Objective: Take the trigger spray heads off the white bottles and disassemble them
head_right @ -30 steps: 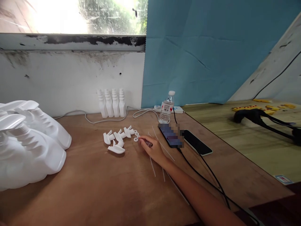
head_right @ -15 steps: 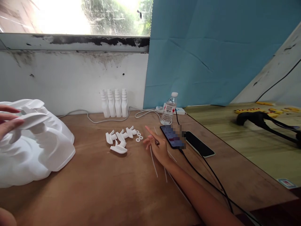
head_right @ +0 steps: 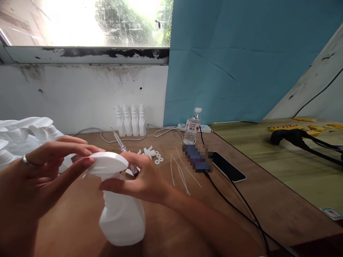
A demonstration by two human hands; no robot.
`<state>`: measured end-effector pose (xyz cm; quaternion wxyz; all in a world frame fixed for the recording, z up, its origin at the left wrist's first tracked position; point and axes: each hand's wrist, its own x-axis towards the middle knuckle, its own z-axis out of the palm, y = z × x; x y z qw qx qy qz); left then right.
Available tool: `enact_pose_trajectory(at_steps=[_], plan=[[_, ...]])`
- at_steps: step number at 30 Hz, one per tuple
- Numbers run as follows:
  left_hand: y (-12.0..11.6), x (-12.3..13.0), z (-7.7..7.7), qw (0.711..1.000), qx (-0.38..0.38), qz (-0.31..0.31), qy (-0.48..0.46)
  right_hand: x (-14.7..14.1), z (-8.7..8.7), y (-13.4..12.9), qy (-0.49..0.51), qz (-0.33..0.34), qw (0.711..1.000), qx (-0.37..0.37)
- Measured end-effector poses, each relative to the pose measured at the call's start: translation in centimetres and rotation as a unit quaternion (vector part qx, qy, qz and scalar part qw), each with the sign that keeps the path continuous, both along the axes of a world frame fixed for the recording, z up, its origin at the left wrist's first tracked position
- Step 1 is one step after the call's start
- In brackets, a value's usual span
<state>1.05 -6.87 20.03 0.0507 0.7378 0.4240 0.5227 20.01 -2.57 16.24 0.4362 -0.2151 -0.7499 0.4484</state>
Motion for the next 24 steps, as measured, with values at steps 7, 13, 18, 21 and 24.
enact_pose_trajectory(at_steps=[7, 13, 18, 21, 24], plan=[[3.7, 0.1, -1.7, 0.99, -0.115, -0.077, 0.006, 0.7, 0.5, 1.7, 0.131, -0.143, 0.974, -0.12], [4.9, 1.5, -3.4, 0.9, -0.39, -0.176, 0.082, 1.6, 0.2, 4.7, 0.303, -0.25, 0.911, -0.123], [5.1, 2.8, -4.2, 0.89, -0.416, -0.185, 0.023, 2.2, 0.7, 4.8, 0.266, -0.191, 0.932, -0.157], [6.3, 2.1, -4.9, 0.823, -0.488, -0.29, -0.038, 2.7, 1.3, 4.4, 0.262, -0.112, 0.938, -0.197], [7.6, 0.9, -6.3, 0.738, -0.533, -0.4, -0.104, 3.3, 1.8, 4.4, 0.259, 0.01, 0.943, -0.208]])
